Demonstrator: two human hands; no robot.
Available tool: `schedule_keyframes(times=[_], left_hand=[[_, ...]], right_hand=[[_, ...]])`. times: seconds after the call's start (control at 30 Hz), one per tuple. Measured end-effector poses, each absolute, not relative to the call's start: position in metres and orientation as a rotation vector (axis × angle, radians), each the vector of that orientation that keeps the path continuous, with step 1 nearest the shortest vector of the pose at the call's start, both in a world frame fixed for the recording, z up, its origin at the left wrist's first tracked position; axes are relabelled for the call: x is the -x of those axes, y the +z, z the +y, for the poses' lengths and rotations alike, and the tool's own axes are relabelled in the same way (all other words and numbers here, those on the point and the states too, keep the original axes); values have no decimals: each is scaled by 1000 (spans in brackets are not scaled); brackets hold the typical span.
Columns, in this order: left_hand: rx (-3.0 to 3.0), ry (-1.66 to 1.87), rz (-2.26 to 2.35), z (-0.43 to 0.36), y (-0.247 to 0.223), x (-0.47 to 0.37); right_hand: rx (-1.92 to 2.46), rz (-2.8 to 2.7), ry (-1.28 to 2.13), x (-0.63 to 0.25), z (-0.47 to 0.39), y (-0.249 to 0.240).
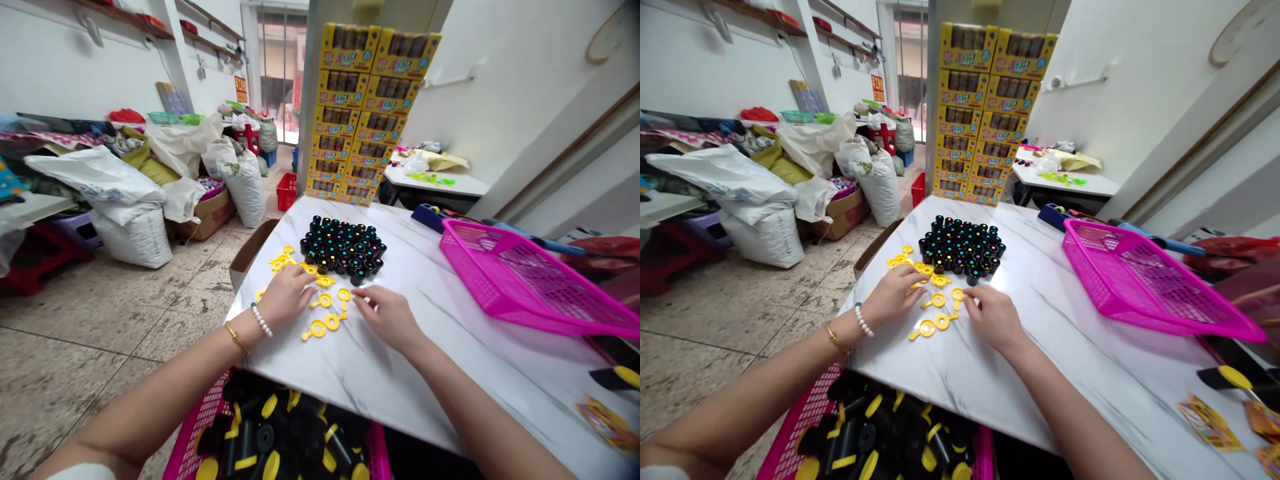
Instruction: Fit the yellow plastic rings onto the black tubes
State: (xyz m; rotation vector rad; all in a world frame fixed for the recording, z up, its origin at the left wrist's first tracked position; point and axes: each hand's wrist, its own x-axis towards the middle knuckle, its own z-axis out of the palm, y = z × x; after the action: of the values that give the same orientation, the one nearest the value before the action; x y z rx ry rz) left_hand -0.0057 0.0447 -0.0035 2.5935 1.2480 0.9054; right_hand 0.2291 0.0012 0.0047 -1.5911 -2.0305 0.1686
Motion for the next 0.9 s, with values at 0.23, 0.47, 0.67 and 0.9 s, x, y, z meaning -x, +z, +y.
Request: schedule_keyframes(times=[0.23,0.47,0.67,0.9], left_hand=[[-2580,836,1009,30,-8,-32],[-2883,618,768,24,-23,-38],[-2890,538,942,32,-14,-35],[-2803,619,818,6,-1,2]], right_hand=[[1883,-1678,-24,-242,39,-1],[1834,-1623,-28,-237,27,-8],[1732,-1828,89,-240,12,-19],[1631,-1930,96,-219,8,-20]])
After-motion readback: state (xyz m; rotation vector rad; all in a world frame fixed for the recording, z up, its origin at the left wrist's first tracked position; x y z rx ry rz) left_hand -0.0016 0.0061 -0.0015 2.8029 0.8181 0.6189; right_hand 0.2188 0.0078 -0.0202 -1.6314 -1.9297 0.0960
